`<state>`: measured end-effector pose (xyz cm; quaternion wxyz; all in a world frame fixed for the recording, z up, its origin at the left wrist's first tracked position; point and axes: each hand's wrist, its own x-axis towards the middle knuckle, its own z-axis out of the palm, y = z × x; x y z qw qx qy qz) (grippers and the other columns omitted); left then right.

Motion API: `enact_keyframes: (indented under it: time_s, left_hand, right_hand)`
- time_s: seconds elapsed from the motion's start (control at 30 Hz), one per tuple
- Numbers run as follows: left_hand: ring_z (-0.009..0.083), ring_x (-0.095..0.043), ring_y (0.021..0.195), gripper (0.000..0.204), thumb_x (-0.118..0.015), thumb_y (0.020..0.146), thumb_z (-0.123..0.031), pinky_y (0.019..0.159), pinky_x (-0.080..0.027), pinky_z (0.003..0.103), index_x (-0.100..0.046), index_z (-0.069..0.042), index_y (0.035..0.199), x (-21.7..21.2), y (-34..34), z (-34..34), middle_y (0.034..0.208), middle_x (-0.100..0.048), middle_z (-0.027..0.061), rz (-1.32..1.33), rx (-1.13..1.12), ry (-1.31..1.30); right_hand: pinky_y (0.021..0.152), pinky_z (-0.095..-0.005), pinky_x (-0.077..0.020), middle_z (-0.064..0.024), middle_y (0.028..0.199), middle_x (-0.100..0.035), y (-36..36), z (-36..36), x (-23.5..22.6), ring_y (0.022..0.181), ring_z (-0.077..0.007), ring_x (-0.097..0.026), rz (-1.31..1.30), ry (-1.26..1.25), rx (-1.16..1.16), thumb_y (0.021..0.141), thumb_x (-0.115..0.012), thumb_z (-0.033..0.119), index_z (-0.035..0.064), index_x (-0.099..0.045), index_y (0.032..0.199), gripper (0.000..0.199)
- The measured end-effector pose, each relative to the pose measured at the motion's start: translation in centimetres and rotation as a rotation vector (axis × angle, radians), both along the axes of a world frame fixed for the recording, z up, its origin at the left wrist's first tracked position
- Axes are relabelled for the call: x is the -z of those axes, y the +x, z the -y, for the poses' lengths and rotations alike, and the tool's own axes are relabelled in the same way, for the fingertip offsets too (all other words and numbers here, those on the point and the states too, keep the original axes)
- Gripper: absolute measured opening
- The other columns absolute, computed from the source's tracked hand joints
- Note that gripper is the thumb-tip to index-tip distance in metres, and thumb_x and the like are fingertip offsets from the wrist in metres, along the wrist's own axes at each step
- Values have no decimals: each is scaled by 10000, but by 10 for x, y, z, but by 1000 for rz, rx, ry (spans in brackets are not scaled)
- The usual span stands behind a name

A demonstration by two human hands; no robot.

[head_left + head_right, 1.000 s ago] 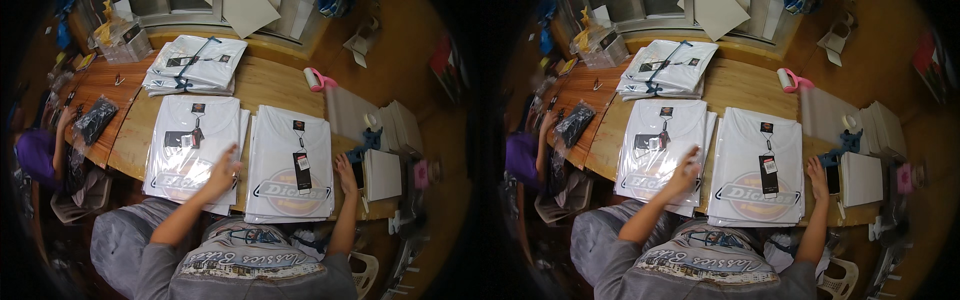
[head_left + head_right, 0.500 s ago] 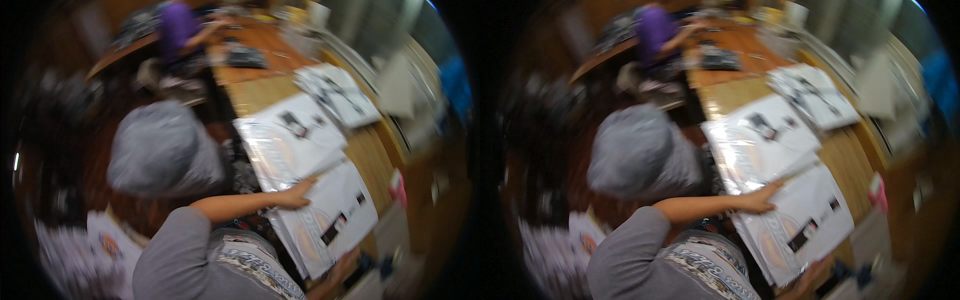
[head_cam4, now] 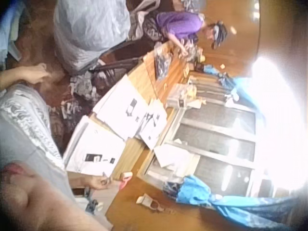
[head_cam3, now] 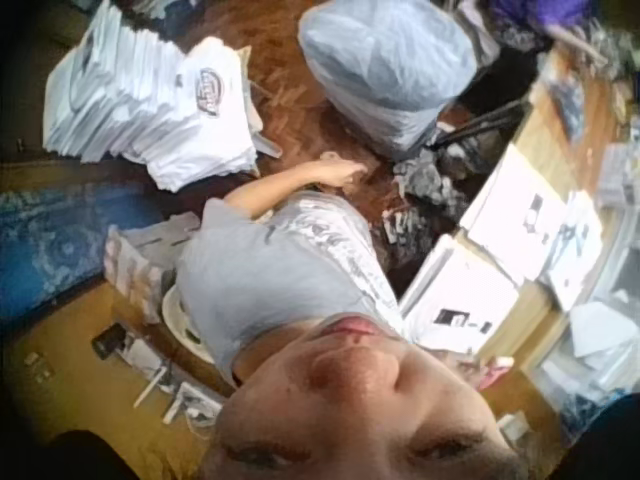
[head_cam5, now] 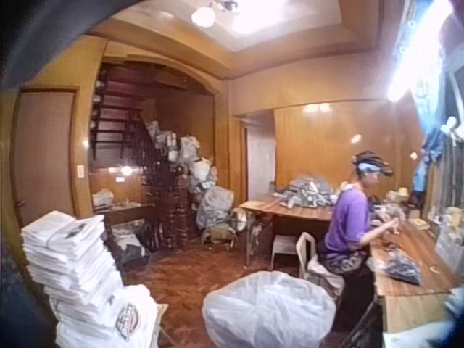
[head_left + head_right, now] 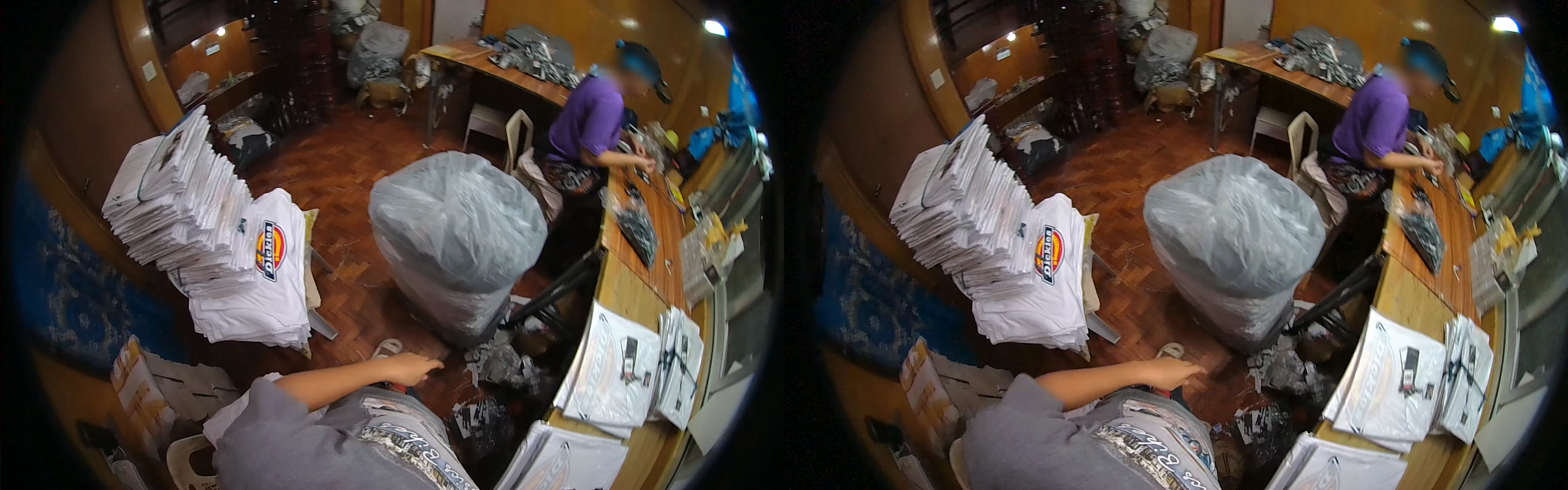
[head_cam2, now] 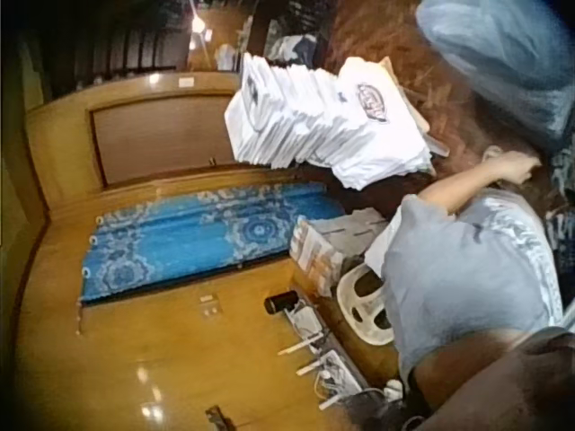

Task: The person folds white t-shirts and places them into clear plastic bags. They then secure the bags by tying them with blue and black straps. The packaged shirts are stacked on the table and later placed into a large white bag.

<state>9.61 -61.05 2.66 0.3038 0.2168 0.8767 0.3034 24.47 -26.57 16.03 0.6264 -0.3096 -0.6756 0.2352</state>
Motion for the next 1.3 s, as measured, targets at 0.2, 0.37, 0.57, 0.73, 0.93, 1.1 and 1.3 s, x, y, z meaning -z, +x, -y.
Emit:
enact_keyframes:
  time_s: [0.2,0.37,0.57,0.73,0.93,1.1,1.3]
  left_hand:
    - [319,-469,956,447,-445,764,-121,785,-376,399,-333,-90,1195,30,13,104,1038,-492,177,55,-104,-6]
    - [309,-461,978,447,-442,774,-123,799,-372,376,-334,-114,1207,38,-6,219,1066,-479,161,2,-343,18]
    - [316,-478,944,444,-474,758,-111,743,-404,380,-361,-103,1187,-23,-55,332,1048,-480,180,33,-594,-100]
    - [330,-473,938,477,-447,738,-30,785,-388,355,-341,-86,1199,-38,-109,385,1092,-446,190,-54,-645,4]
    - [334,-456,952,442,-432,747,-18,798,-373,365,-370,-73,1181,-43,-185,445,1069,-459,187,-197,-866,86]
    - [325,-437,1003,445,-427,744,-3,837,-356,353,-366,-76,1179,-50,-267,529,1105,-443,186,-45,-1011,-11]
    - [312,-458,1006,411,-434,783,-34,835,-373,349,-362,-86,1184,-77,-353,623,1072,-477,188,11,-1158,-75]
  right_hand:
    - [660,-284,-472,-158,825,-554,-103,102,-7,692,-219,-546,80,-188,-625,737,-475,-28,-8,-501,961,227]
    - [777,-380,-385,-166,967,-520,-231,267,8,871,-318,-504,813,107,-1290,693,-572,158,34,-529,985,320]
    - [812,-387,-340,-82,1084,-456,-349,438,73,1027,-252,-413,1139,929,-1708,678,-569,134,166,-456,1096,434]
    - [879,-509,-266,-46,1207,-374,-465,551,148,1147,-261,-303,1032,1227,-1691,714,-553,270,217,-464,1101,401]
    - [896,-549,-235,-22,1291,-295,-601,629,203,1199,-283,-229,1930,1620,-1735,691,-558,414,271,-443,1144,489]
    - [864,-496,-298,-67,1170,-443,-687,681,327,1099,-289,-378,2338,2066,-1939,671,-582,360,250,-467,1122,478]
    - [798,-452,-377,-79,1081,-518,-768,749,361,1001,-285,-476,2480,1885,-1606,685,-566,312,241,-517,1073,398]
